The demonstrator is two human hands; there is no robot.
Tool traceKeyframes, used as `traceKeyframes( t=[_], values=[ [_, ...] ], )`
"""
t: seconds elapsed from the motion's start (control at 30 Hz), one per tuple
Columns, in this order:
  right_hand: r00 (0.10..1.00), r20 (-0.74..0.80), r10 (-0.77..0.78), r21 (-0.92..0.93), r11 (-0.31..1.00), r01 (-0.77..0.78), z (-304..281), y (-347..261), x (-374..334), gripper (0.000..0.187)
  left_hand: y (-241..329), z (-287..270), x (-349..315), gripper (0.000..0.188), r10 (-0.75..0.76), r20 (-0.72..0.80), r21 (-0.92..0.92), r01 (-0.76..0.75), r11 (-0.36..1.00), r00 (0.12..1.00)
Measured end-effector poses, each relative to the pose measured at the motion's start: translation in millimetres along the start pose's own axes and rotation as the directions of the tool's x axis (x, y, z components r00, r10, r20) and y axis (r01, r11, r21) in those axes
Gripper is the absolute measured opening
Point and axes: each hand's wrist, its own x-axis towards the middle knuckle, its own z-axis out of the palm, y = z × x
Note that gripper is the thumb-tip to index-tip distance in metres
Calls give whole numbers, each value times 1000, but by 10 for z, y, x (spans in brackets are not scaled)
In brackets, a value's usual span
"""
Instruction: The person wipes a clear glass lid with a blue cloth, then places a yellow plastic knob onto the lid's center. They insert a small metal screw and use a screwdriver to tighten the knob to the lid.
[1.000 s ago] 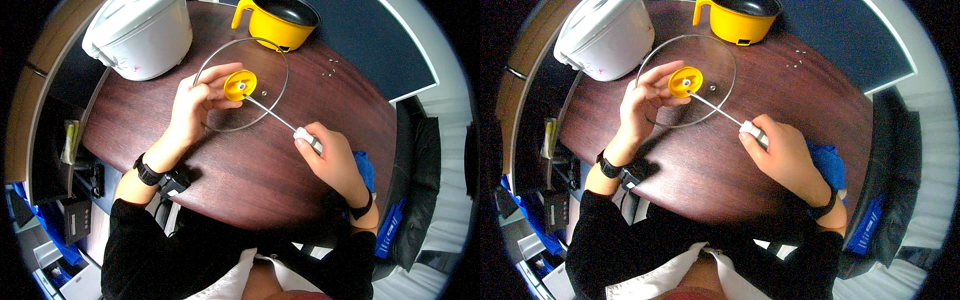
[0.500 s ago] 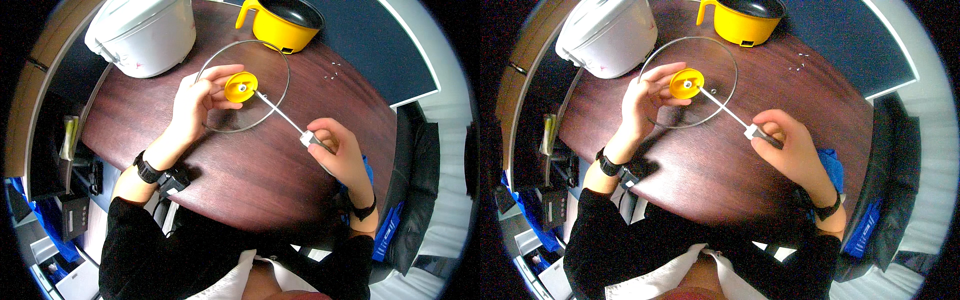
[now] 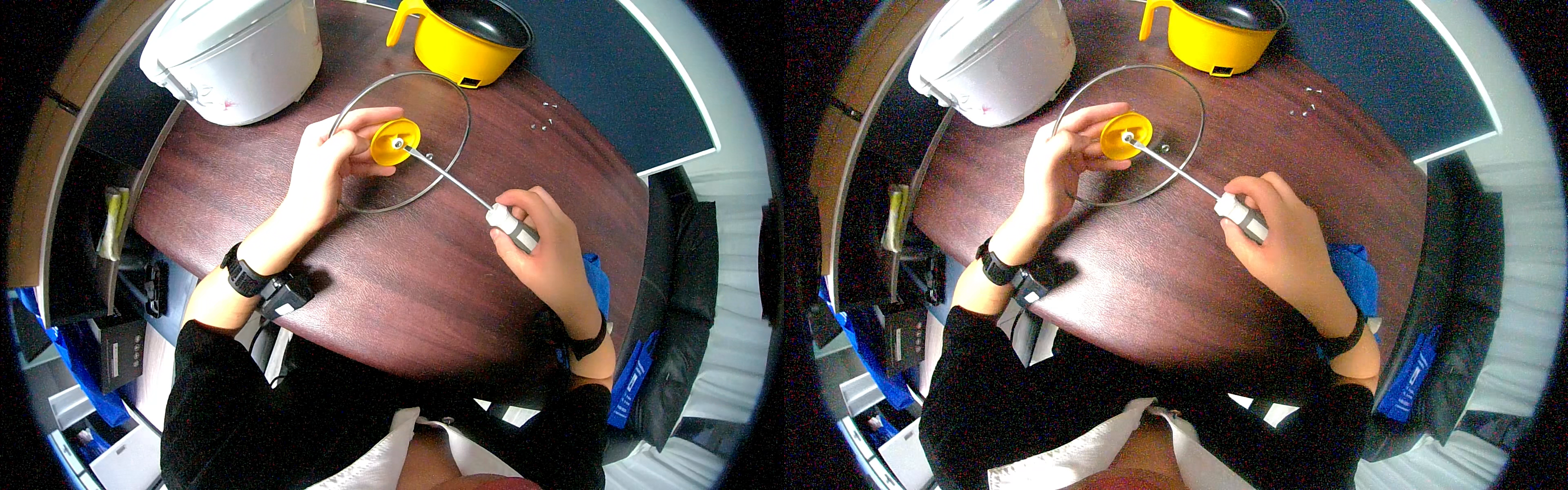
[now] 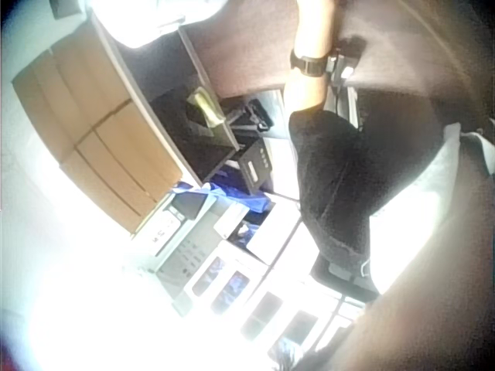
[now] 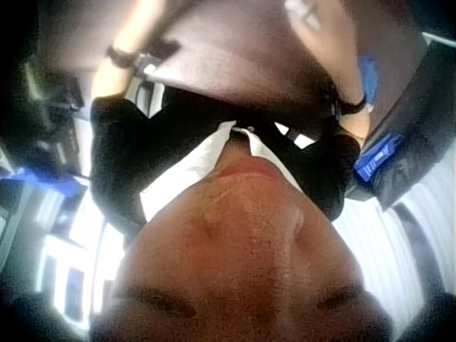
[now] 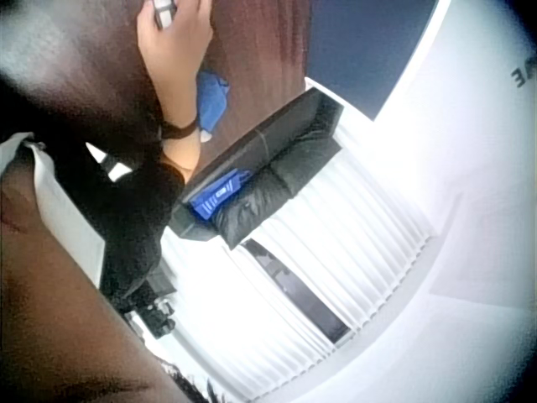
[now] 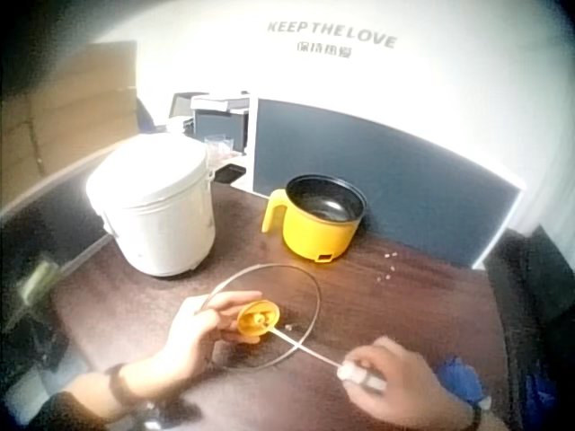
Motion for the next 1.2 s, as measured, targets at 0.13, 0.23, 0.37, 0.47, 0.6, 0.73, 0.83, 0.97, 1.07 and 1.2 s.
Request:
traceKeyframes(
  t=[0.13, 0.23, 0.37, 0.47, 0.6, 0.73, 0.83, 0.97, 1.07, 1.2],
  values=[
    [997, 54, 49, 131, 990, -56, 67, 28, 3, 29, -20, -10, -3, 59, 15, 22, 30, -15, 999, 1000],
    [986, 131, 101, 199, 972, -126, 154, 38, 3, 29, -39, -2, -3, 59, 23, 15, 42, -24, 999, 1000],
    [991, 95, 94, 205, 972, -112, 200, 76, -17, 29, -14, 12, -9, 59, 19, 18, 50, -20, 999, 1000],
    [986, 117, 121, 207, 968, -143, 176, 29, -21, 29, -15, 1, -7, 59, 12, 15, 55, -12, 998, 1000],
    [994, 70, 88, 189, 977, -100, 211, 70, -33, 29, -47, 9, 4, 53, 28, -10, -7, -28, 1000, 1000],
    [990, 93, 108, 228, 965, -126, 234, 79, -31, 27, -63, 0, 6, 51, 18, -14, -44, -19, 999, 1000],
    [942, 240, 233, 336, 891, -306, 219, 26, -34, 25, -44, 5, -7, 59, 52, 41, 43, -54, 998, 998],
    [960, 220, 174, 300, 924, -236, 267, 76, -82, 27, -3, 49, -42, 65, 106, 55, -51, -103, 993, 993],
    [983, 137, 119, 164, 976, -141, 207, 28, -65, 28, -18, 72, -68, 72, 205, 100, -65, -199, 978, 974],
    [993, 46, 108, 34, 993, -110, 154, 19, -79, 27, -34, 44, -69, 76, 223, 171, -126, -203, 971, 960]
  ],
)
